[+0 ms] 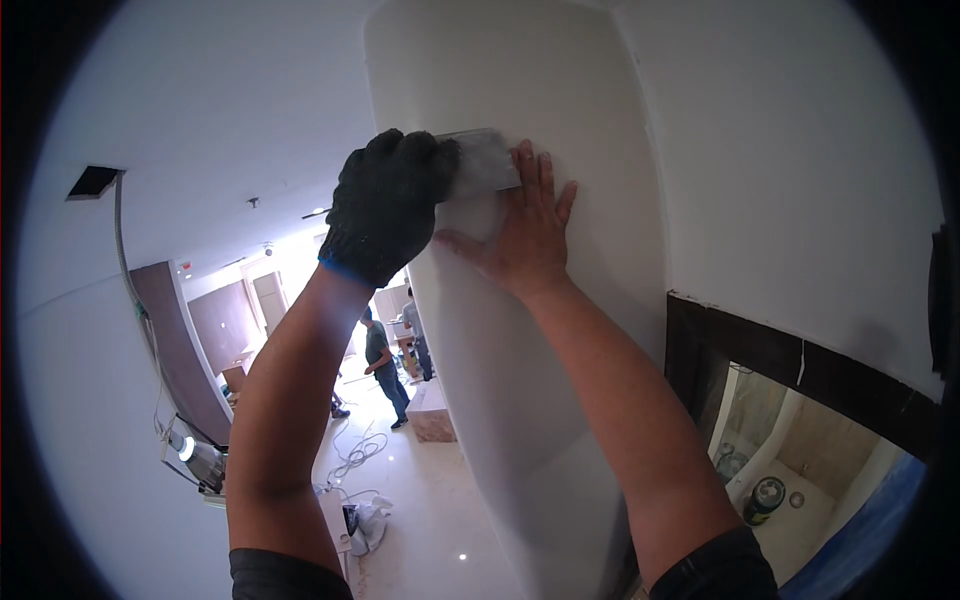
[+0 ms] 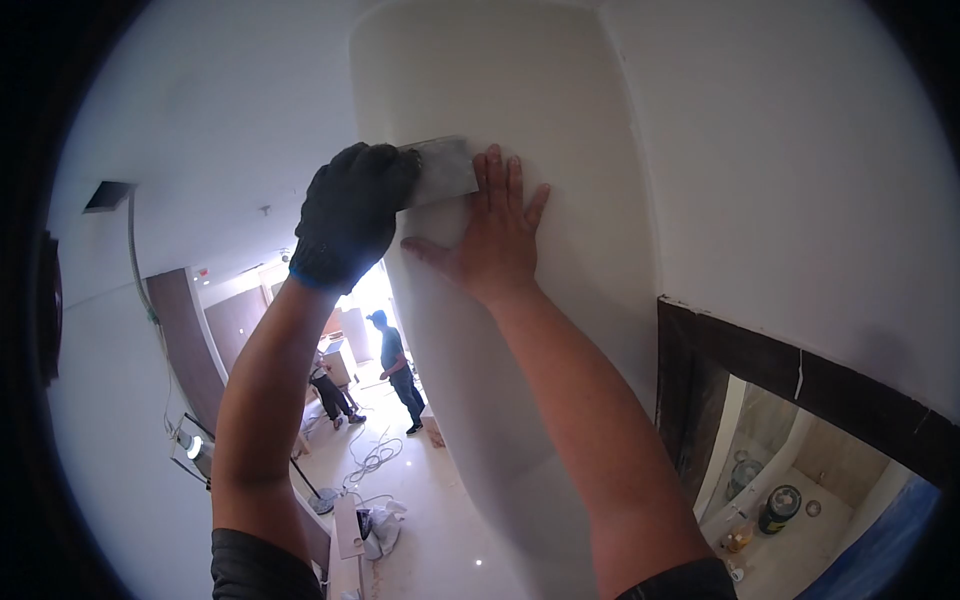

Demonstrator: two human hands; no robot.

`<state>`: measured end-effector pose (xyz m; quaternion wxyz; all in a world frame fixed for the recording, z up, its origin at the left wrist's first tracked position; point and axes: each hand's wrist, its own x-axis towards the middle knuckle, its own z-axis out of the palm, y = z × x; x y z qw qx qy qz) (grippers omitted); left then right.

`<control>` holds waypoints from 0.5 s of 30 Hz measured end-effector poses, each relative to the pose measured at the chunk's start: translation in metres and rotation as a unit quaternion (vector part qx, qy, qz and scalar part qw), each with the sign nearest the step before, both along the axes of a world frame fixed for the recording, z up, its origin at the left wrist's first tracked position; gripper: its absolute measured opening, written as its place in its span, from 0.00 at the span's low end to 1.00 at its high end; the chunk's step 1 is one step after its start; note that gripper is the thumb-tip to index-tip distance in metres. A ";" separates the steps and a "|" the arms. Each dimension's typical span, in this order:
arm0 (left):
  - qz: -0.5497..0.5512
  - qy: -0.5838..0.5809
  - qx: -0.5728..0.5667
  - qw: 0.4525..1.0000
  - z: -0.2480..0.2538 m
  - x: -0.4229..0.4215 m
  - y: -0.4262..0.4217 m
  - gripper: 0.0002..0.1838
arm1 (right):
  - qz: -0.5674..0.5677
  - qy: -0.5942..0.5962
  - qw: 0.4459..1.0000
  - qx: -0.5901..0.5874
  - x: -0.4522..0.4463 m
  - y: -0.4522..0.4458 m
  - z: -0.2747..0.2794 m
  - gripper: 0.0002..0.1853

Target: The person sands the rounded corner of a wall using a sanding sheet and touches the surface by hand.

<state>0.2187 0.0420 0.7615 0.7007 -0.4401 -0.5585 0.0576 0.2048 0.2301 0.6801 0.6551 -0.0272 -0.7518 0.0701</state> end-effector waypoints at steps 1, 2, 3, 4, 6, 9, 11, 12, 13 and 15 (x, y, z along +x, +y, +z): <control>-0.021 0.009 0.002 1.000 -0.003 0.003 -0.001 0.21 | -0.004 -0.005 1.000 0.000 0.000 0.001 0.001 0.75; -0.015 -0.003 0.005 1.000 -0.005 0.003 -0.001 0.20 | -0.008 -0.009 1.000 -0.002 0.000 0.001 0.002 0.75; -0.008 -0.016 0.008 1.000 -0.009 0.001 -0.004 0.20 | -0.012 -0.015 1.000 -0.004 0.000 0.001 0.002 0.75; -0.001 -0.031 0.012 0.999 -0.013 -0.001 -0.007 0.19 | 0.001 0.005 1.000 -0.008 -0.002 0.002 0.000 0.75; -0.008 -0.022 0.013 1.000 -0.022 -0.014 -0.015 0.19 | 0.025 0.048 0.998 -0.015 -0.004 0.001 -0.002 0.75; 0.014 0.004 0.052 0.999 -0.021 -0.025 -0.026 0.20 | -0.030 0.023 0.999 -0.033 -0.003 -0.002 0.010 0.75; 0.006 0.002 0.095 0.995 -0.023 -0.027 -0.029 0.21 | -0.031 0.009 0.996 -0.081 0.001 -0.010 0.032 0.71; -0.015 -0.009 0.119 0.993 -0.024 -0.027 -0.031 0.21 | -0.032 0.003 0.994 -0.105 0.000 -0.015 0.039 0.69; -0.037 -0.019 0.142 0.989 -0.024 -0.027 -0.031 0.22 | -0.025 0.027 0.998 -0.046 -0.004 -0.020 0.039 0.66; -0.065 -0.005 0.134 0.989 -0.024 -0.029 -0.033 0.21 | -0.013 0.075 0.994 0.072 -0.013 -0.025 0.037 0.60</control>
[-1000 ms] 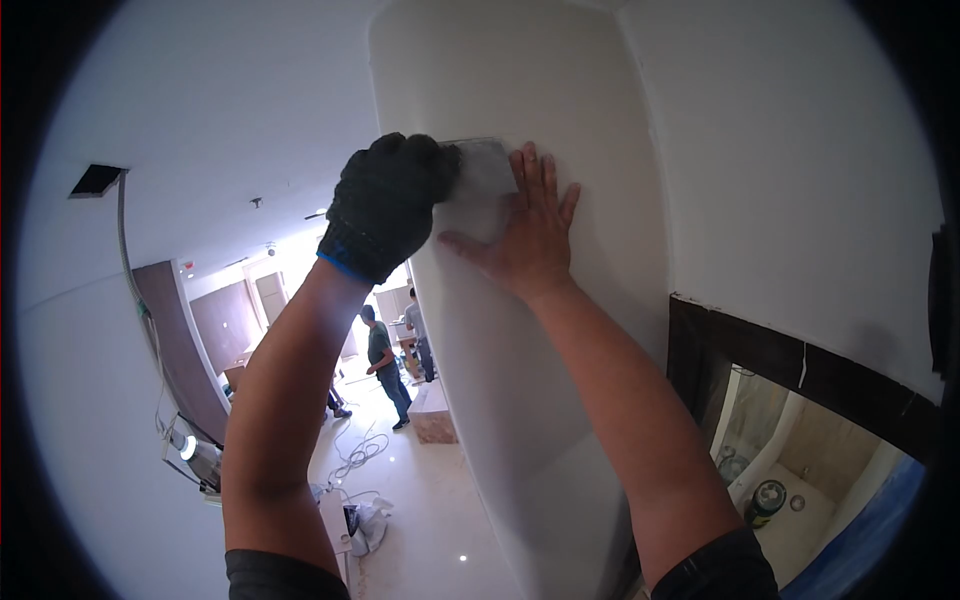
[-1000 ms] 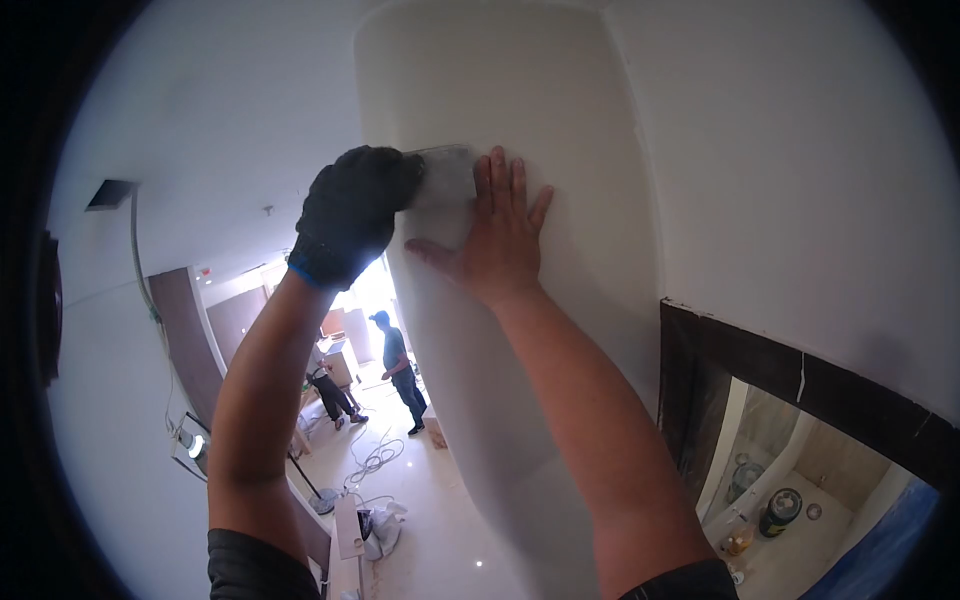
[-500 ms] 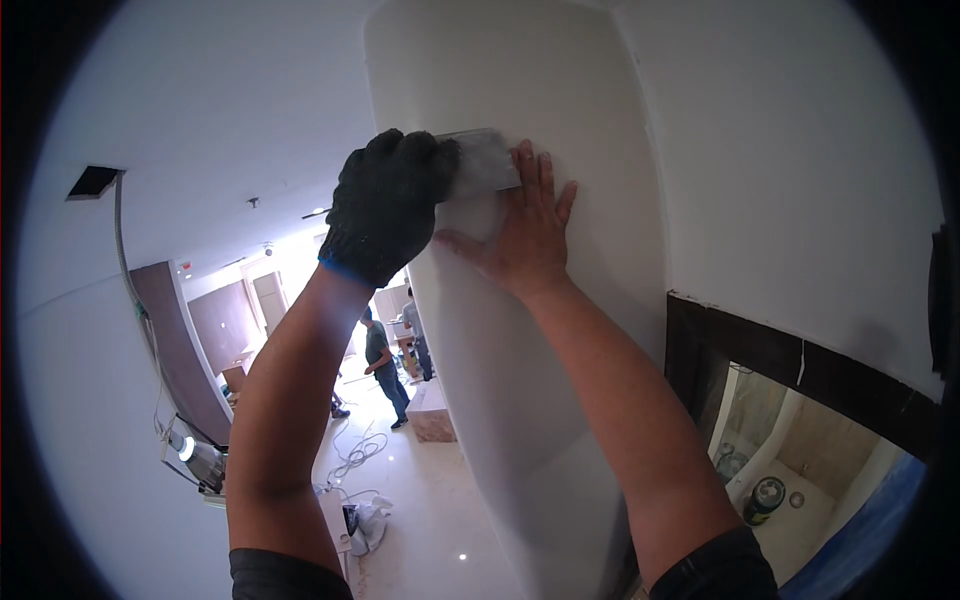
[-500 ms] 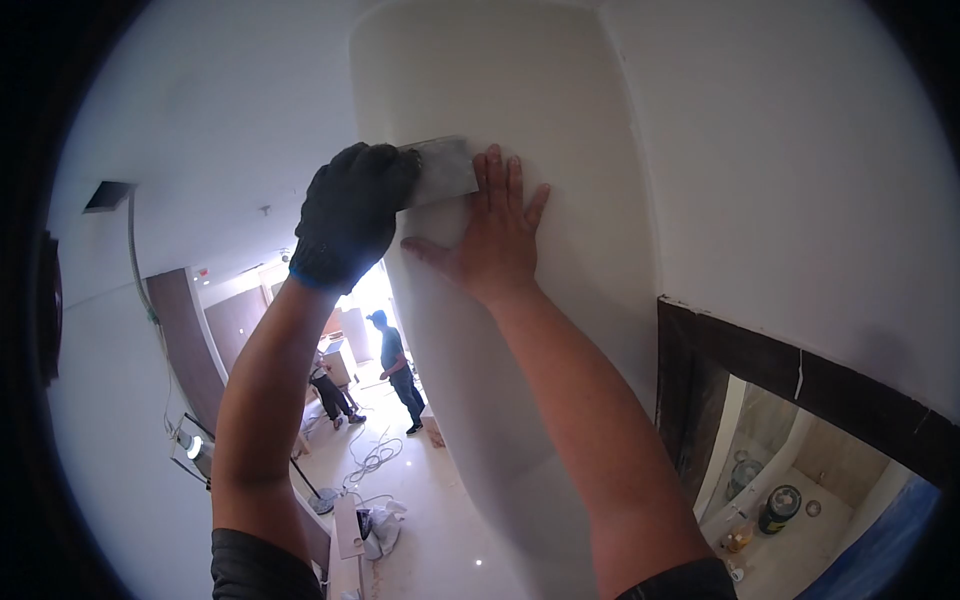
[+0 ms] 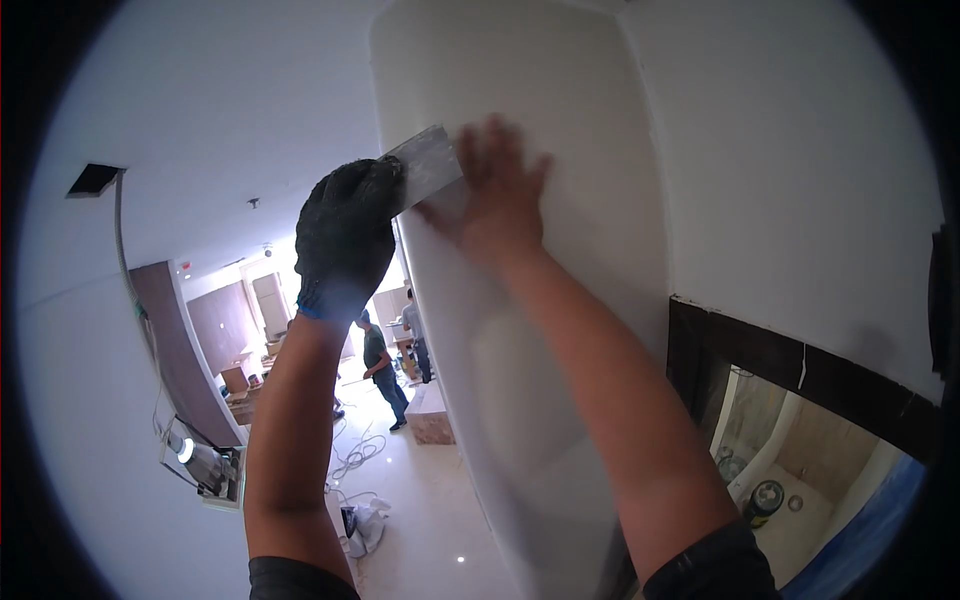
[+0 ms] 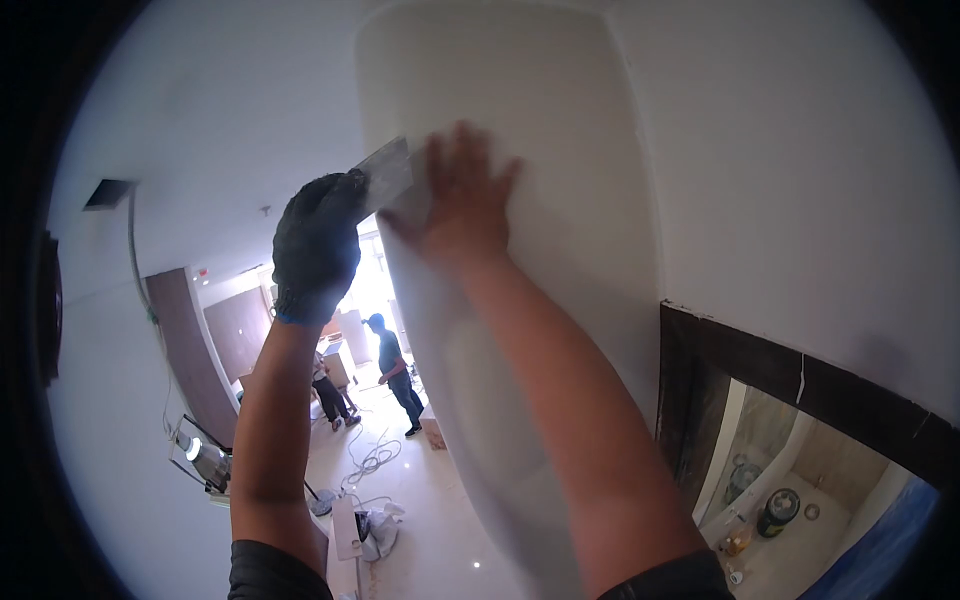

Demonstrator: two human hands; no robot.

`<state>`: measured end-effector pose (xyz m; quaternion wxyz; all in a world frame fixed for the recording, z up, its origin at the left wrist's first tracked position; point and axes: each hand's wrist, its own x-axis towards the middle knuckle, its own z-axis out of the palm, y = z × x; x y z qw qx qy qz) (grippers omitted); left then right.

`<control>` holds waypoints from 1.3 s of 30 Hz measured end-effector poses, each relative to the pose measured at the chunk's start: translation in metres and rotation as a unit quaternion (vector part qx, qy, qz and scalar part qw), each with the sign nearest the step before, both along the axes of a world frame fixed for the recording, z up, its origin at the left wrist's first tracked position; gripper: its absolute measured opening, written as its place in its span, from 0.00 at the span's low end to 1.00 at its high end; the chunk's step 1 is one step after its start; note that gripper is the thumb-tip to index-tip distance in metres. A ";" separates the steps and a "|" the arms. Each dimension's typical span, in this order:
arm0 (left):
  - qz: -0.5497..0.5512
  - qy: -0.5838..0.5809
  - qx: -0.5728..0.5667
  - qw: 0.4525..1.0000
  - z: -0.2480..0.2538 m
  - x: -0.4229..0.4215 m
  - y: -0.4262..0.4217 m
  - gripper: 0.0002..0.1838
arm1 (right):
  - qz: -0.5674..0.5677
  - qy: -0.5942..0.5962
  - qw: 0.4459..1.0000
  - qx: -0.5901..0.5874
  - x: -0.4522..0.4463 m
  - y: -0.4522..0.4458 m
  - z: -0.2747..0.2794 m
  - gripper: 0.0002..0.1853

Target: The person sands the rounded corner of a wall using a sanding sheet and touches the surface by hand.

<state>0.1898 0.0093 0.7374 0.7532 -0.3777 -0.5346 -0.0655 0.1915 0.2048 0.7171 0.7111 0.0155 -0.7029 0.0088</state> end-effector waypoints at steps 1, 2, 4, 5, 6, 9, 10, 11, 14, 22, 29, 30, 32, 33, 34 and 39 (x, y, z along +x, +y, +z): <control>-0.005 0.008 -0.015 1.000 0.001 0.001 -0.001 0.22 | 0.012 -0.024 0.999 0.046 -0.001 0.004 -0.005 0.58; -0.009 0.015 -0.027 0.999 0.002 0.003 -0.002 0.22 | 0.024 -0.048 0.994 0.093 0.004 0.006 -0.012 0.55; -0.016 0.018 -0.067 0.997 0.004 0.007 0.002 0.21 | 0.039 -0.057 0.992 0.108 0.007 0.002 -0.028 0.50; -0.019 0.020 -0.088 0.996 0.004 0.009 0.006 0.20 | 0.040 -0.040 0.996 0.075 0.007 -0.002 -0.036 0.49; -0.012 0.007 -0.095 0.995 0.004 0.012 0.011 0.20 | 0.040 -0.023 0.998 0.041 0.007 -0.007 -0.043 0.47; 0.007 -0.012 -0.125 0.992 0.004 0.018 0.034 0.19 | 0.045 -0.038 0.998 -0.004 0.003 -0.019 -0.058 0.43; 0.020 -0.007 -0.130 0.991 0.005 0.021 0.041 0.18 | 0.077 -0.007 0.997 0.017 0.003 -0.018 -0.059 0.42; 0.031 -0.003 -0.135 0.990 0.005 0.025 0.047 0.18 | 0.109 0.024 0.993 0.038 0.003 -0.016 -0.060 0.41; 0.101 -0.011 -0.135 0.986 0.011 0.032 0.061 0.17 | 0.134 0.009 0.990 0.044 0.007 -0.012 -0.065 0.41; 0.169 -0.035 -0.129 0.977 0.022 0.036 0.066 0.17 | 0.135 0.044 0.989 0.042 0.000 -0.012 -0.071 0.40; 0.128 0.007 -0.132 0.983 0.025 0.029 0.062 0.18 | 0.119 0.041 0.991 0.034 -0.005 -0.011 -0.072 0.42; 0.120 0.009 -0.129 0.984 0.022 0.031 0.063 0.17 | 0.118 0.041 0.992 0.035 -0.005 -0.010 -0.072 0.42; 0.100 0.020 -0.133 0.986 0.020 0.032 0.064 0.16 | 0.113 0.040 0.992 0.035 -0.004 -0.010 -0.072 0.40; 0.087 0.027 -0.139 0.986 0.019 0.030 0.063 0.16 | 0.112 0.039 0.992 0.034 -0.004 -0.010 -0.073 0.40; 0.075 0.035 -0.144 0.986 0.018 0.029 0.062 0.16 | 0.111 0.034 0.993 0.032 -0.004 -0.010 -0.073 0.40; 0.158 -0.041 -0.112 0.980 0.021 0.042 0.065 0.17 | 0.111 0.056 0.992 0.031 -0.007 -0.011 -0.073 0.43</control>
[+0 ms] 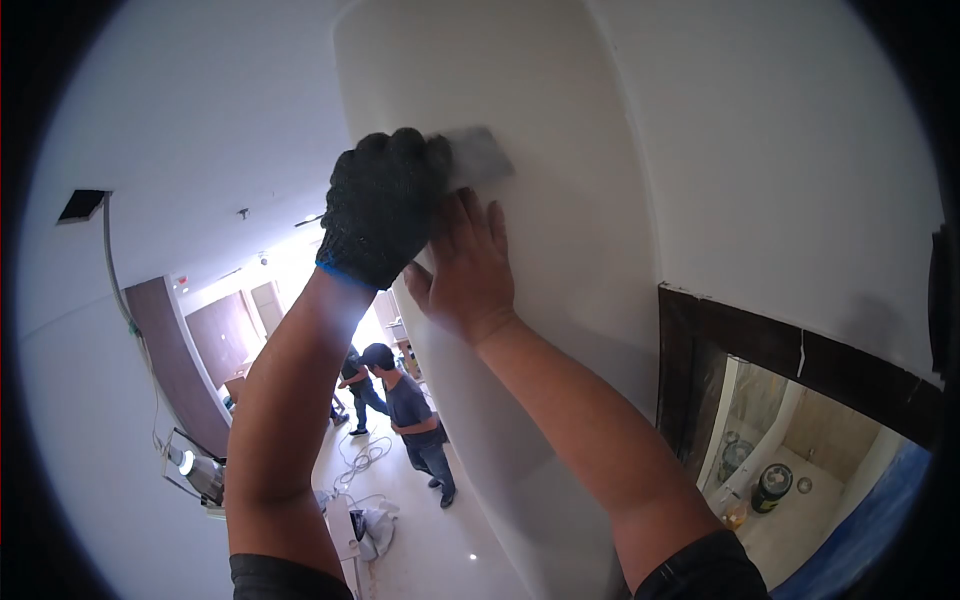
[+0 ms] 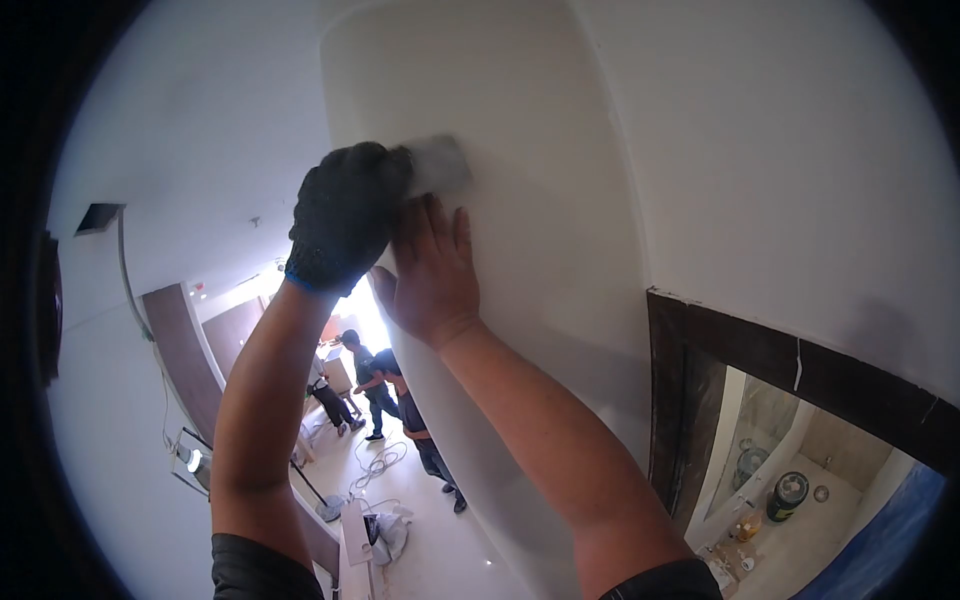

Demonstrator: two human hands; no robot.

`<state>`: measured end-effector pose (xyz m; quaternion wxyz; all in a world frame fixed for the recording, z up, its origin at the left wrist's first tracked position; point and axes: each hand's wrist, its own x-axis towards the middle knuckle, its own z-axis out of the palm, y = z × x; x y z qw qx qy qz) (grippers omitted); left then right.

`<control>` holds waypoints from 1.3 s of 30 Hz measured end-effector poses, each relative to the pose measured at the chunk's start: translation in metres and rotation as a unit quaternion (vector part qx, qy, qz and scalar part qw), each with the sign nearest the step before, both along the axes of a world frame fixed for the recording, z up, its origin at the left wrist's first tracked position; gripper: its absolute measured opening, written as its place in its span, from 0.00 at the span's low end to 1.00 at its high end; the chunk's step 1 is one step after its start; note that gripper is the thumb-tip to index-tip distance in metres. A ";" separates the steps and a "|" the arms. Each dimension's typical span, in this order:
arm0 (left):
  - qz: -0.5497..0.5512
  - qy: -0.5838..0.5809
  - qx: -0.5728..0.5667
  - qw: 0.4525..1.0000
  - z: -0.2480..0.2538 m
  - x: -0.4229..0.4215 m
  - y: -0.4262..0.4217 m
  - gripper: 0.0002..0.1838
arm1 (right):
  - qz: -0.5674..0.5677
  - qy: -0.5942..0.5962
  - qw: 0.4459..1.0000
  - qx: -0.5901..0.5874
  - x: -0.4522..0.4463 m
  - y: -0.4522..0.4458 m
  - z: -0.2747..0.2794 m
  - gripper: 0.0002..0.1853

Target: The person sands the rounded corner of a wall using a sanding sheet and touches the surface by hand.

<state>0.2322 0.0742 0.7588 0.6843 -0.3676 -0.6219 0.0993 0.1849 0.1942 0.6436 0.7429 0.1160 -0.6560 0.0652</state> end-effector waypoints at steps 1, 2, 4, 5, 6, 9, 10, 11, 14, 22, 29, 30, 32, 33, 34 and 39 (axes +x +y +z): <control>0.004 -0.006 0.012 1.000 0.001 0.001 0.001 0.17 | 0.000 0.001 1.000 0.001 -0.001 0.001 -0.001 0.43; -0.020 0.008 -0.004 1.000 0.000 -0.002 0.000 0.16 | 0.000 0.003 1.000 0.003 -0.001 0.001 -0.001 0.43; -0.071 0.036 -0.036 0.996 0.000 -0.010 -0.003 0.15 | 0.001 0.003 1.000 0.004 -0.001 0.001 0.000 0.44; -0.056 0.032 -0.033 0.997 0.000 -0.009 -0.003 0.16 | 0.003 0.001 1.000 0.002 0.000 0.001 0.000 0.44; -0.041 0.026 -0.029 0.998 0.000 -0.008 -0.003 0.16 | 0.006 -0.001 1.000 0.001 0.000 0.000 0.000 0.44; -0.082 0.036 -0.033 0.995 0.001 -0.014 -0.005 0.17 | -0.002 0.021 1.000 -0.002 0.000 0.000 0.000 0.44; -0.110 0.044 -0.037 0.992 0.001 -0.016 -0.006 0.17 | -0.001 0.012 1.000 -0.002 0.000 0.000 0.000 0.44; -0.080 0.022 -0.030 0.996 0.000 -0.015 -0.006 0.18 | -0.001 0.004 1.000 -0.003 0.001 0.000 0.000 0.45; -0.031 -0.010 -0.008 0.999 -0.002 -0.011 -0.004 0.21 | 0.001 -0.001 1.000 -0.002 0.001 0.000 0.000 0.46; -0.135 0.009 0.071 0.988 -0.006 -0.019 -0.027 0.18 | -0.075 -0.082 0.992 -0.063 0.013 0.000 0.017 0.54; -0.360 -0.177 0.235 0.885 -0.114 -0.031 -0.089 0.17 | -0.145 -0.010 0.989 -0.039 -0.018 0.063 0.061 0.61; -0.256 -0.116 0.137 0.950 -0.145 -0.031 -0.109 0.18 | -0.148 0.005 0.988 -0.047 -0.018 0.073 0.060 0.61; -0.367 -0.272 0.205 0.866 -0.230 -0.025 -0.116 0.16 | -0.146 0.042 0.987 -0.047 -0.012 0.083 0.073 0.59; -0.368 -0.330 0.162 0.854 -0.268 -0.012 -0.122 0.17 | -0.169 0.055 0.983 -0.038 -0.016 0.096 0.082 0.58; -0.390 -0.372 0.165 0.826 -0.306 0.000 -0.119 0.19 | -0.178 0.080 0.981 -0.022 -0.023 0.107 0.088 0.55; -0.375 -0.650 0.220 0.624 -0.495 0.026 -0.111 0.11 | -0.155 0.087 0.976 0.122 -0.074 0.209 0.164 0.44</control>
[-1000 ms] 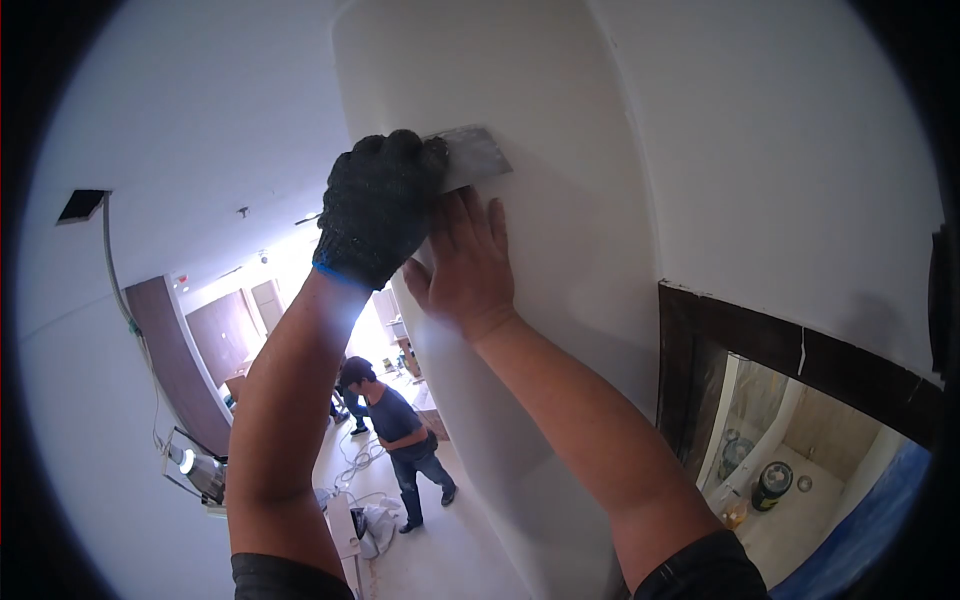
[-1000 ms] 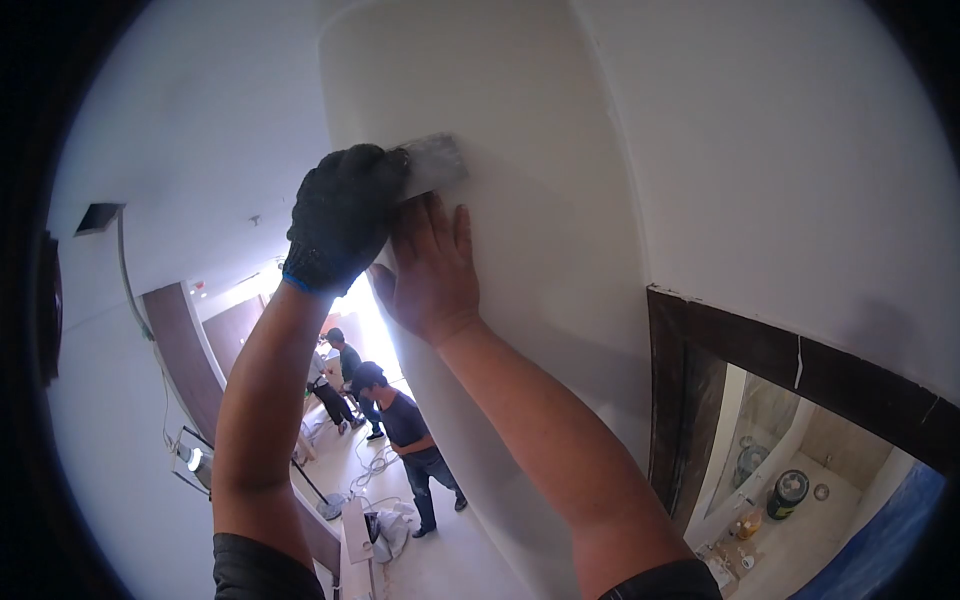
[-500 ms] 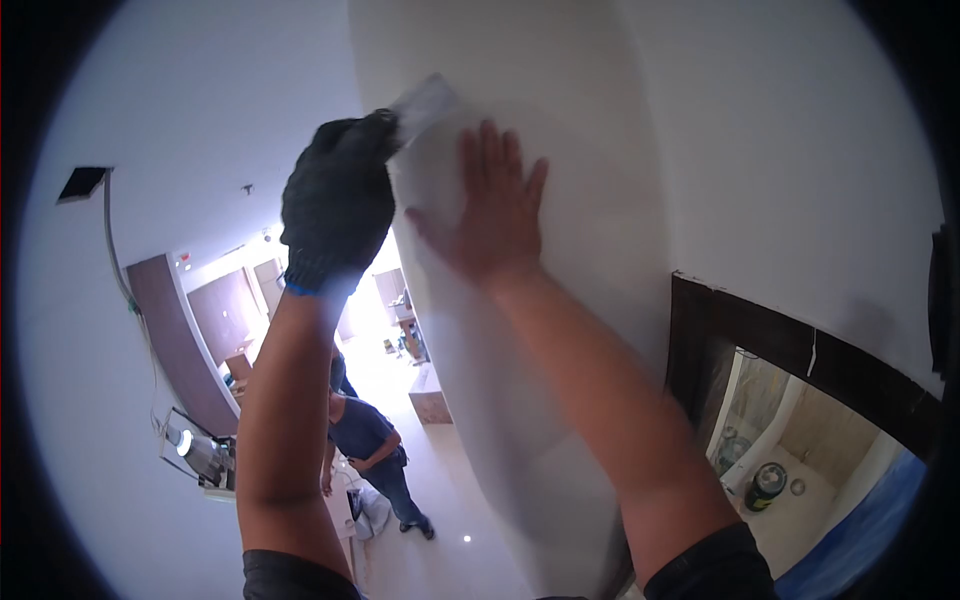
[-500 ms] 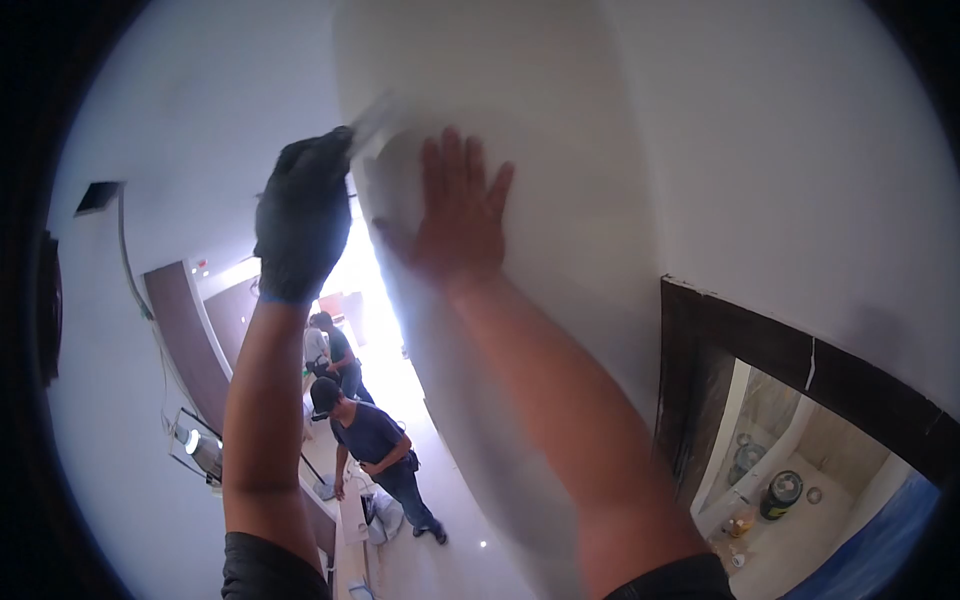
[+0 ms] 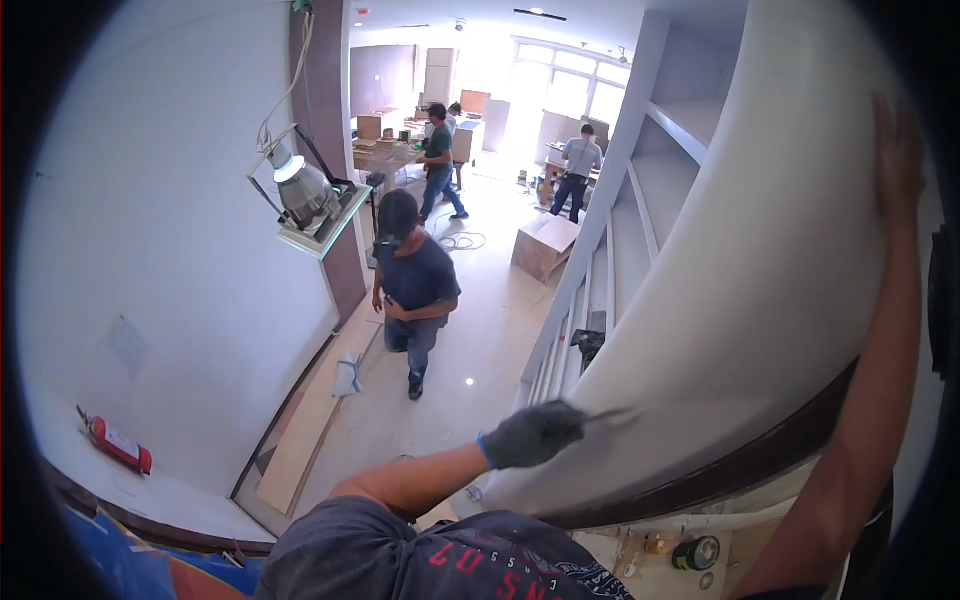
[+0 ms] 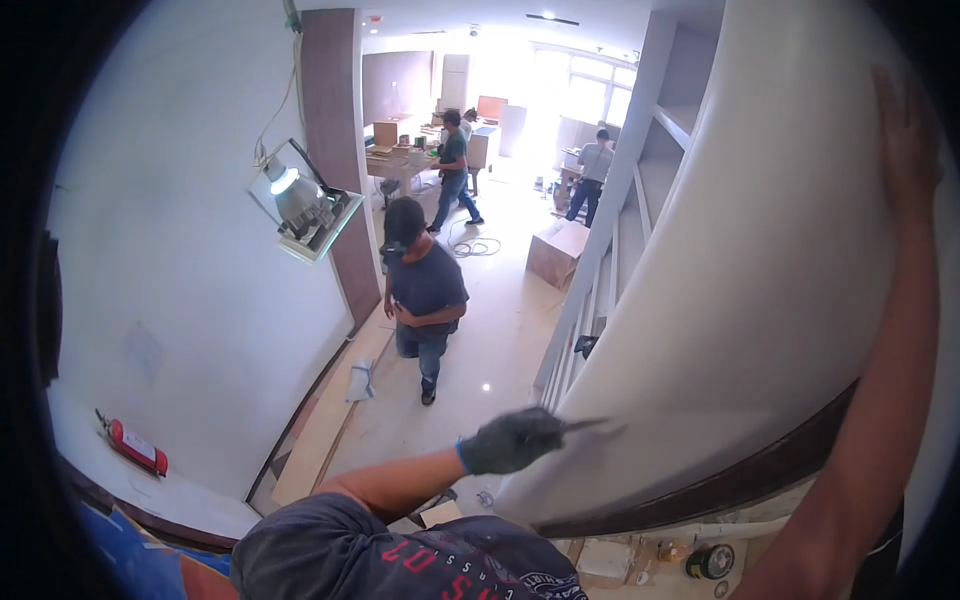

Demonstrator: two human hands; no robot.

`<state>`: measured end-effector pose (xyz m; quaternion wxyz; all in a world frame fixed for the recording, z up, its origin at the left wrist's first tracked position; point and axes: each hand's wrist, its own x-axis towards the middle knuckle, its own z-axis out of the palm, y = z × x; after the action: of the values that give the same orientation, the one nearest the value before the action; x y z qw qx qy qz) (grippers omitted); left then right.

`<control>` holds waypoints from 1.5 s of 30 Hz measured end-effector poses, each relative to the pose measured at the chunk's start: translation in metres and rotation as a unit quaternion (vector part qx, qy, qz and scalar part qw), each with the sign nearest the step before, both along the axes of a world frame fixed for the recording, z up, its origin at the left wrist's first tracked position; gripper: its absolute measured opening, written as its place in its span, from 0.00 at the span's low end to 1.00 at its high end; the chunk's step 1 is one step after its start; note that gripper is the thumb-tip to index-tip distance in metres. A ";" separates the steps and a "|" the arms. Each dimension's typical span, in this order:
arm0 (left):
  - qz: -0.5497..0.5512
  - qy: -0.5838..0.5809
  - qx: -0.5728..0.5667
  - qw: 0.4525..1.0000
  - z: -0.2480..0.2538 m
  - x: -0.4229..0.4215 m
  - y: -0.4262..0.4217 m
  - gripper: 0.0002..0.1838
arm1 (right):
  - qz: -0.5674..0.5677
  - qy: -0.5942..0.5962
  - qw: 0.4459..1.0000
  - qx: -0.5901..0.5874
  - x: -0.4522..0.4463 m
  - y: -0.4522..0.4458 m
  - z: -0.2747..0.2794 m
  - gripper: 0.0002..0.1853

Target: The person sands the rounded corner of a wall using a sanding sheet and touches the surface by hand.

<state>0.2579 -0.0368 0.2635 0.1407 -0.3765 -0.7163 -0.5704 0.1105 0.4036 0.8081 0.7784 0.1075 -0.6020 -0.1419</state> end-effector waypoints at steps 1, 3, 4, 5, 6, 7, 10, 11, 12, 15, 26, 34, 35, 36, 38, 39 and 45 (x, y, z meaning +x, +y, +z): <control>0.036 0.045 -0.066 0.996 -0.033 0.009 -0.008 0.10 | 0.009 -0.021 1.000 -0.006 0.004 0.005 0.005 0.44; 0.018 0.064 -0.100 0.993 -0.114 0.018 -0.020 0.10 | 0.017 -0.046 0.997 -0.060 0.019 -0.012 0.001 0.43; 0.000 0.033 -0.119 0.992 -0.116 0.026 -0.028 0.10 | 0.016 -0.051 0.993 -0.108 0.032 -0.032 -0.008 0.42; 0.023 0.010 -0.167 0.986 -0.110 0.032 -0.038 0.10 | 0.019 -0.047 0.985 -0.165 0.043 -0.061 -0.014 0.41; 0.031 -0.057 -0.155 0.986 -0.115 0.035 -0.043 0.11 | 0.037 -0.039 0.982 -0.183 0.044 -0.066 -0.011 0.40; 0.057 -0.131 -0.152 0.978 -0.109 0.039 -0.047 0.10 | 0.028 -0.027 0.973 -0.227 0.044 -0.080 -0.014 0.37; 0.017 -0.036 -0.126 0.991 -0.121 0.008 -0.055 0.11 | 0.029 -0.017 0.964 -0.263 0.041 -0.094 -0.023 0.34; -0.004 0.076 -0.171 0.982 -0.088 0.000 -0.040 0.07 | 0.019 -0.004 0.968 -0.251 0.038 -0.070 -0.033 0.33; 0.011 0.036 -0.154 0.987 -0.088 -0.008 -0.029 0.05 | 0.053 -0.044 0.970 -0.234 0.050 -0.083 -0.048 0.33; -0.046 0.042 -0.085 0.994 -0.017 -0.020 -0.013 0.06 | 0.176 -0.143 0.936 -0.270 0.076 -0.120 -0.099 0.21; -0.050 0.369 -0.253 0.893 0.170 -0.018 0.036 0.12 | 0.127 -0.767 0.606 -0.167 0.238 -0.220 -0.340 0.42; 0.250 0.470 -0.030 0.846 0.333 -0.083 0.076 0.34 | 0.105 -0.336 0.908 -0.228 0.223 -0.181 -0.264 0.25; 0.220 0.454 -0.035 0.863 0.350 -0.106 0.079 0.37 | 0.095 -0.281 0.922 -0.250 0.222 -0.176 -0.244 0.24; 0.191 0.435 -0.038 0.879 0.368 -0.129 0.083 0.41 | 0.088 -0.249 0.935 -0.236 0.213 -0.167 -0.228 0.23; 0.209 0.422 -0.010 0.882 0.385 -0.146 0.103 0.49 | 0.053 -0.230 0.949 -0.208 0.182 -0.152 -0.205 0.23; 0.256 0.427 0.024 0.867 0.383 -0.138 0.121 0.54 | 0.025 -0.242 0.950 -0.195 0.164 -0.146 -0.196 0.24; 0.351 0.434 0.070 0.826 0.393 -0.165 0.127 0.66 | -0.032 -0.194 0.971 -0.133 0.116 -0.148 -0.182 0.26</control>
<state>0.0930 0.0906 0.6565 0.6544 -0.2973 -0.6229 -0.3088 0.2268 0.2557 0.6262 0.6488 0.0094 -0.7584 -0.0618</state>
